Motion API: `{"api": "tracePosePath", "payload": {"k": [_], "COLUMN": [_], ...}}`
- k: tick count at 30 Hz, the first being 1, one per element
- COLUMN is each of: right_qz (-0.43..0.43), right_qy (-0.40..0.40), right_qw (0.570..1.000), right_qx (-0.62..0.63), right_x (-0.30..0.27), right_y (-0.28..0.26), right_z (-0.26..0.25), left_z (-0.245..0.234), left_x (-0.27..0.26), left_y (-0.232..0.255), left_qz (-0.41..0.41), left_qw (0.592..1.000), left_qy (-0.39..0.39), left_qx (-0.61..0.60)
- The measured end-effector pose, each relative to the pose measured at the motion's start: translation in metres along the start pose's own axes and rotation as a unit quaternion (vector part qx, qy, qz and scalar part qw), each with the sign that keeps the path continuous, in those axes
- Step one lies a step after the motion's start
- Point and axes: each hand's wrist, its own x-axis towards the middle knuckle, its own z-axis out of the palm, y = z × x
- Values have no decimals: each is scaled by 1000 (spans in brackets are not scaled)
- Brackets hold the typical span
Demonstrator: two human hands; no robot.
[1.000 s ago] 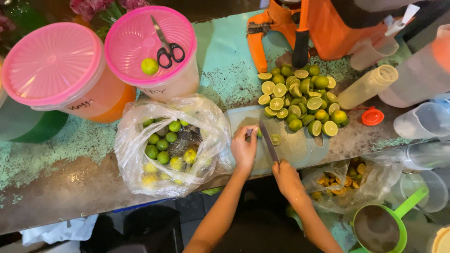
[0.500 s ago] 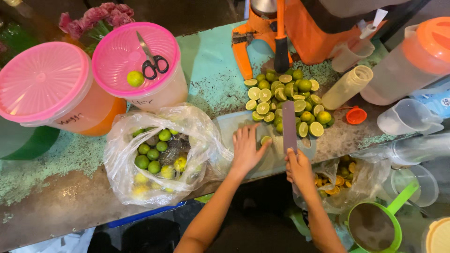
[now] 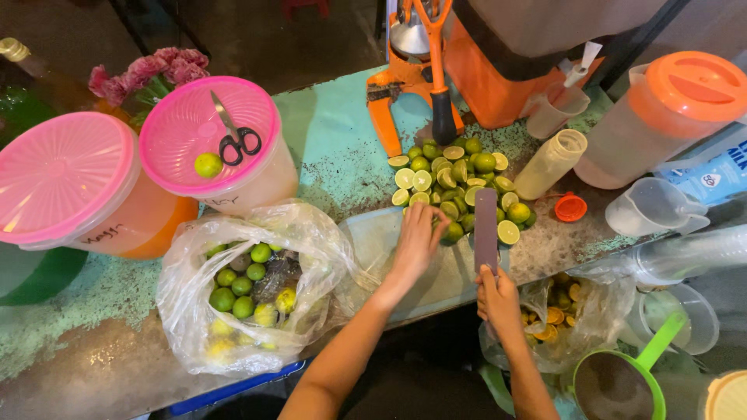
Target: The person cuts limes in half on a cutting board using a small knife, picking them one by one from a plastic bag and placing the cut pieces into a large pile on the counter.
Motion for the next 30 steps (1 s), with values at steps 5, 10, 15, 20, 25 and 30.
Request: {"api": "tracePosePath", "payload": {"k": [5, 10, 15, 20, 25, 30], "right_qz": [-25, -15, -11, -33, -40, -6], "right_qy": [0, 8, -5, -62, -134, -268], "right_qw": [1000, 1000, 1000, 998, 990, 963], "right_qx": [8, 19, 15, 0, -32, -39], "right_x": [0, -2, -2, 4, 1, -11], "right_y": [-9, -9, 0, -2, 1, 11], "right_z": [3, 6, 7, 27, 79, 145], "left_z": [51, 59, 27, -42, -139, -211], "left_x": [53, 53, 49, 15, -59, -97], "left_y": [-15, -18, 9, 37, 47, 9], "left_qz": [-17, 28, 8, -23, -134, -243], "left_qw": [994, 983, 974, 994, 972, 921], "left_qy": [-19, 88, 122, 99, 193, 245], "left_qx": [104, 157, 193, -30, -2, 183]}}
